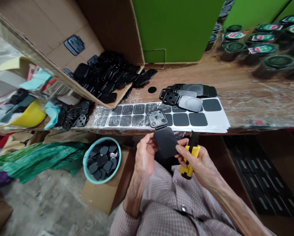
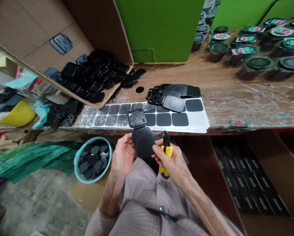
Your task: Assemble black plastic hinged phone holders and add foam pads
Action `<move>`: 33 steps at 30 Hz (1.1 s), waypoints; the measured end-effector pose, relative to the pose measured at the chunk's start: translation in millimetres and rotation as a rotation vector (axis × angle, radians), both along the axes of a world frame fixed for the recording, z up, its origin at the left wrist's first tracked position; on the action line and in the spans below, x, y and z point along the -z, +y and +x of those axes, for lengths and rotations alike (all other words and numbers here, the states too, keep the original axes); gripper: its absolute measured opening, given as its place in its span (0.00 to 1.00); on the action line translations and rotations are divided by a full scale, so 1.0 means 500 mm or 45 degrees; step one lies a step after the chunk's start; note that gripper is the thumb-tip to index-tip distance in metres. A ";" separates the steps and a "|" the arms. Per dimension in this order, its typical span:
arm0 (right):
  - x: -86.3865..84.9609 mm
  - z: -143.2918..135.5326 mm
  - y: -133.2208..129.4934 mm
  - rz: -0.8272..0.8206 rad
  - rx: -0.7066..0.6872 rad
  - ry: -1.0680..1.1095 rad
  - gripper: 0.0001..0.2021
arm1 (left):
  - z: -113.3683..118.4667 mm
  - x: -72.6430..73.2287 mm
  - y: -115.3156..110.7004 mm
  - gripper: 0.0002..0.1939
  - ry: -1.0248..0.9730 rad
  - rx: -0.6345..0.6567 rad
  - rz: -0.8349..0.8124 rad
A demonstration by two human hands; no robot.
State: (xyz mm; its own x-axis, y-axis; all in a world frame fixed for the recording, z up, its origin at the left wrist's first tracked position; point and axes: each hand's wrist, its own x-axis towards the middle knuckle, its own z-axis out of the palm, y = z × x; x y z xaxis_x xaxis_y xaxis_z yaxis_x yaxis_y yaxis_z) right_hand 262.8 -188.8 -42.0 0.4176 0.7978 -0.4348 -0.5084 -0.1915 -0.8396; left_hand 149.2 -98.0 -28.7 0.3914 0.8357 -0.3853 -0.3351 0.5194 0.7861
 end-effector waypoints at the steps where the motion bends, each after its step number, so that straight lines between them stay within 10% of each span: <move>1: 0.000 0.001 0.000 -0.006 0.002 -0.007 0.20 | 0.000 0.002 0.000 0.14 -0.006 0.000 -0.008; 33: -0.020 0.017 -0.015 -0.113 -0.026 -0.192 0.20 | 0.010 -0.009 0.080 0.14 -0.211 0.065 0.094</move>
